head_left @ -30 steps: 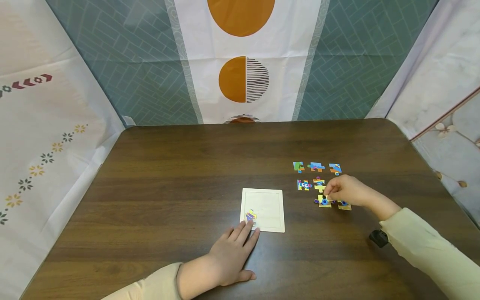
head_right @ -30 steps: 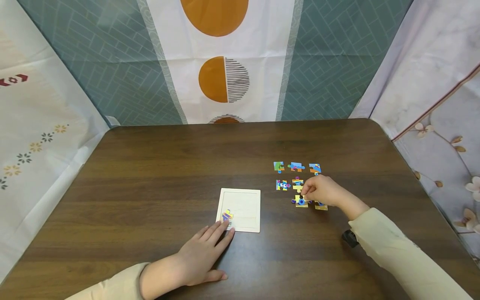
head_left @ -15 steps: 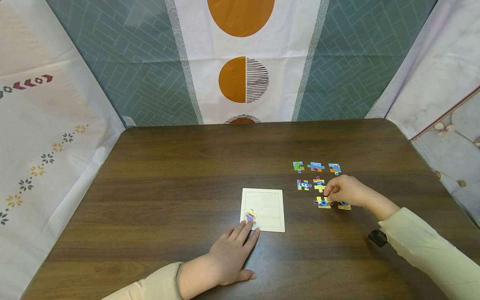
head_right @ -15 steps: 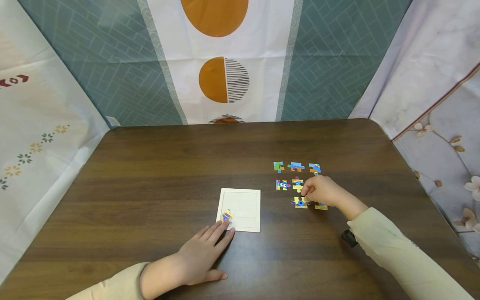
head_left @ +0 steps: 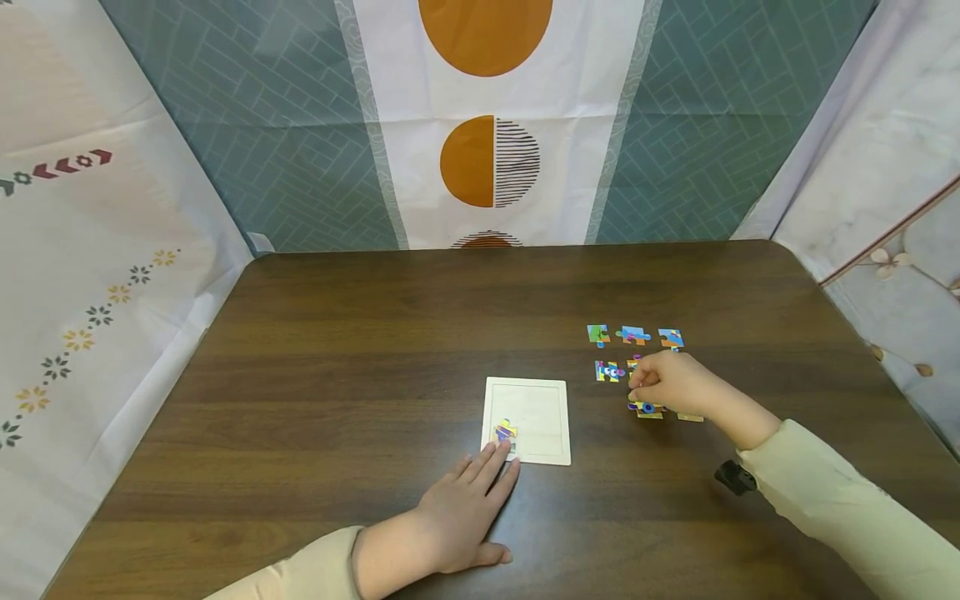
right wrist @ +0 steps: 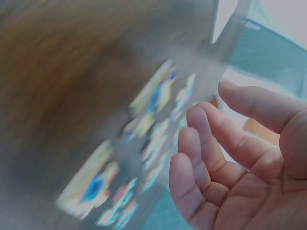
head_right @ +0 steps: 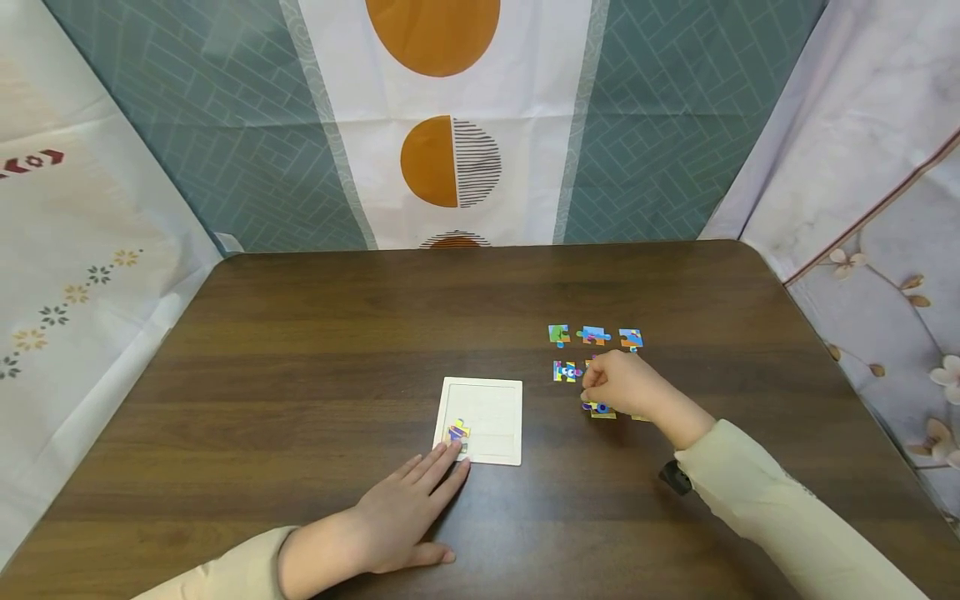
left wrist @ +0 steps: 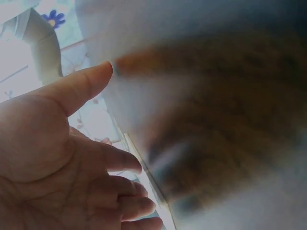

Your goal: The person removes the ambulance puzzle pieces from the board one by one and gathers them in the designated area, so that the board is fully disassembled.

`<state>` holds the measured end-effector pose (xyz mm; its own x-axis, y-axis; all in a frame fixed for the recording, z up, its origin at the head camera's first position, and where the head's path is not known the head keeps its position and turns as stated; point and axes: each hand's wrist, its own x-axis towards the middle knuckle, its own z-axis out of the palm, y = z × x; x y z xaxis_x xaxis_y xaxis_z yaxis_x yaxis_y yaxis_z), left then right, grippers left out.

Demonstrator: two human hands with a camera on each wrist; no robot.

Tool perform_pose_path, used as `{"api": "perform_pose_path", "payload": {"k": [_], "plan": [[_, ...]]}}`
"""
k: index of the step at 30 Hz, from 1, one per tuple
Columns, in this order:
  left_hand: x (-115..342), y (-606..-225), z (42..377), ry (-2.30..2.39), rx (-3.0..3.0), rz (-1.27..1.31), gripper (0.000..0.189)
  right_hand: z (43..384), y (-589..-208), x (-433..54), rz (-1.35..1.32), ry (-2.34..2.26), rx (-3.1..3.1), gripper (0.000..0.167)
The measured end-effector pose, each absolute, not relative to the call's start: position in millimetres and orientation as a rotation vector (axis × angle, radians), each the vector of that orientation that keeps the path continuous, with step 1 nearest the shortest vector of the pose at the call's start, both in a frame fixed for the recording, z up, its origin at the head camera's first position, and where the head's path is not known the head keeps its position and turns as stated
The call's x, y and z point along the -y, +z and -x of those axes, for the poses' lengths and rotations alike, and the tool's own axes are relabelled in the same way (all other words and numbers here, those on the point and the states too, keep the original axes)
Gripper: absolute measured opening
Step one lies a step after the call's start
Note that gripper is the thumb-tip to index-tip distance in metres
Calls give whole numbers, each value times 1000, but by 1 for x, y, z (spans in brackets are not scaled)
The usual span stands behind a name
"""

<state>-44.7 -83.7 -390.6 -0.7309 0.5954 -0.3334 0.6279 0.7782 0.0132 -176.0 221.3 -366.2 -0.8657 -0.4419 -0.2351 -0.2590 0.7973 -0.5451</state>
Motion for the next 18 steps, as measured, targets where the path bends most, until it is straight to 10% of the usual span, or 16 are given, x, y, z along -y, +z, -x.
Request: {"api": "perform_pose_path", "payload": {"k": [18], "plan": [[94, -384, 44, -11, -2608, -853, 91, 172, -365, -151, 686, -851, -2568, 8]]}}
